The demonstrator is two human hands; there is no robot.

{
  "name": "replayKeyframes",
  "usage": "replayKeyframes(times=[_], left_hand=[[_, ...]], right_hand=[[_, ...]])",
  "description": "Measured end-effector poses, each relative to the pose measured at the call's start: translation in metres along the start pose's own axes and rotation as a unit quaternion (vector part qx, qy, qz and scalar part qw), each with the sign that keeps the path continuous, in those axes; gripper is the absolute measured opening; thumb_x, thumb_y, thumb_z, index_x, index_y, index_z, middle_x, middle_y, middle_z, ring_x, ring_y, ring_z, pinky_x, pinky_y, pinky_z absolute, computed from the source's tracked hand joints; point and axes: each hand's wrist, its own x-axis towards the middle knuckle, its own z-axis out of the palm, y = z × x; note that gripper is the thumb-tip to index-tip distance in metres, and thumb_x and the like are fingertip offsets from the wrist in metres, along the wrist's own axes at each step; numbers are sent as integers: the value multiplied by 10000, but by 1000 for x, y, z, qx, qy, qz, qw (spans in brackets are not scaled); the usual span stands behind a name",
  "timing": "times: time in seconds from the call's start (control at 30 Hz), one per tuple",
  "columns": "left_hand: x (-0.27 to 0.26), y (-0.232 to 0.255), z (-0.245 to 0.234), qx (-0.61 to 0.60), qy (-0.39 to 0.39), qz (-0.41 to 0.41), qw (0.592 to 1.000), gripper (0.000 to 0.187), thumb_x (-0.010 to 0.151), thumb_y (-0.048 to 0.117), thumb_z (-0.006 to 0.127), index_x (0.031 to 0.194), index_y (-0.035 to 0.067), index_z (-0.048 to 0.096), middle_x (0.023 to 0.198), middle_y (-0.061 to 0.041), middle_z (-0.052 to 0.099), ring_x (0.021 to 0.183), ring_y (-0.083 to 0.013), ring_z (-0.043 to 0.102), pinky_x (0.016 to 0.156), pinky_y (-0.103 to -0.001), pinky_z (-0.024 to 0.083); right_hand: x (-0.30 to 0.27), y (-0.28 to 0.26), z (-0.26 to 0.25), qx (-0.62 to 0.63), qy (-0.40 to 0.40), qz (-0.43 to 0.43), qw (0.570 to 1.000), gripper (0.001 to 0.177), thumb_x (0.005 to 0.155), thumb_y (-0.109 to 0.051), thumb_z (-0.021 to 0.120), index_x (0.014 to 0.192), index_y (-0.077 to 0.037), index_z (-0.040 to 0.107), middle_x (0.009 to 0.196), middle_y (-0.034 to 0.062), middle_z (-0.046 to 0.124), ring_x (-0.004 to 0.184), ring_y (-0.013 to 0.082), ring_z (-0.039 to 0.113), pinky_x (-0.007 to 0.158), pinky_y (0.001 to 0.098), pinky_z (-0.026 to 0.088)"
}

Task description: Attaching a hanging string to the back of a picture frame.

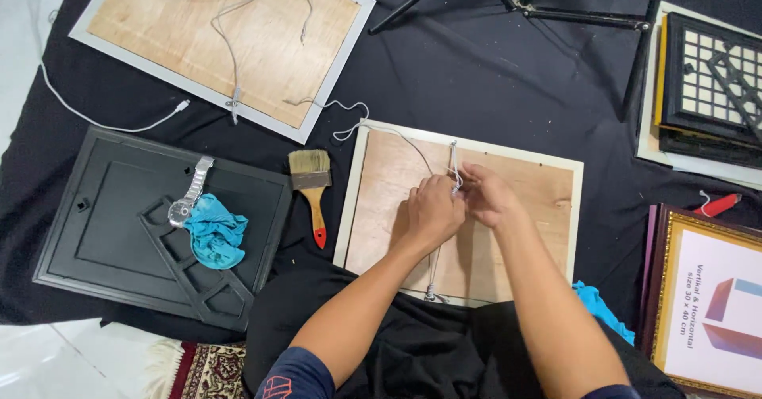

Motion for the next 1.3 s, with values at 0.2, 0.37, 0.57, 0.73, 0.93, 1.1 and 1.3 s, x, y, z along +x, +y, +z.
replayKeyframes(times=[0.2,0.37,0.57,0.73,0.93,1.1,1.3], left_hand=[[1,16,-21,-32,-11,-7,999,275,874,245,542,1001,40,675,1023,-197,669,1069,-404,619,922,-540,463],[1,3,-6,-24,-14,-13,1000,301,786,226,566,1007,62,686,1043,-172,670,1065,-387,623,897,-540,469],[4,-7,7,17,4,-8,1000,229,817,263,546,979,133,641,972,-85,617,1030,-312,614,853,-494,475],[2,-11,16,33,11,13,999,209,792,245,523,917,120,634,967,-96,614,1005,-320,616,806,-496,482],[0,4,3,31,23,11,999,218,777,195,522,941,71,596,1034,-144,591,1025,-377,594,812,-522,487],[2,11,-11,2,-23,-7,1000,201,802,135,510,944,41,618,942,-140,617,930,-331,603,838,-462,459],[-1,14,-11,18,-9,5,1000,162,818,47,519,940,17,621,946,-139,620,890,-317,549,857,-431,408]], right_hand=[[-61,-10,53,310,-170,6,935,431,964,-407,627,1207,-59,696,1266,201,716,1105,309,725,950,479,580],[-18,9,32,342,-181,11,922,503,967,-467,600,1193,-30,702,1197,182,743,1097,341,718,956,494,581],[-68,-9,24,52,26,-58,997,215,861,-252,779,885,-44,730,666,66,609,656,263,712,626,428,599],[-140,-36,26,-287,61,-137,946,194,908,-184,746,934,7,770,727,126,686,709,207,690,713,322,600],[-143,-60,-1,-289,67,-172,940,145,820,-164,749,813,-23,716,616,90,541,577,195,615,555,317,543],[-198,-128,7,-244,82,-223,940,168,862,-168,720,802,-16,679,610,48,463,515,157,481,461,299,401],[-254,-203,62,-269,88,-305,909,285,955,-265,740,780,-82,609,653,43,521,542,114,498,444,223,340]])
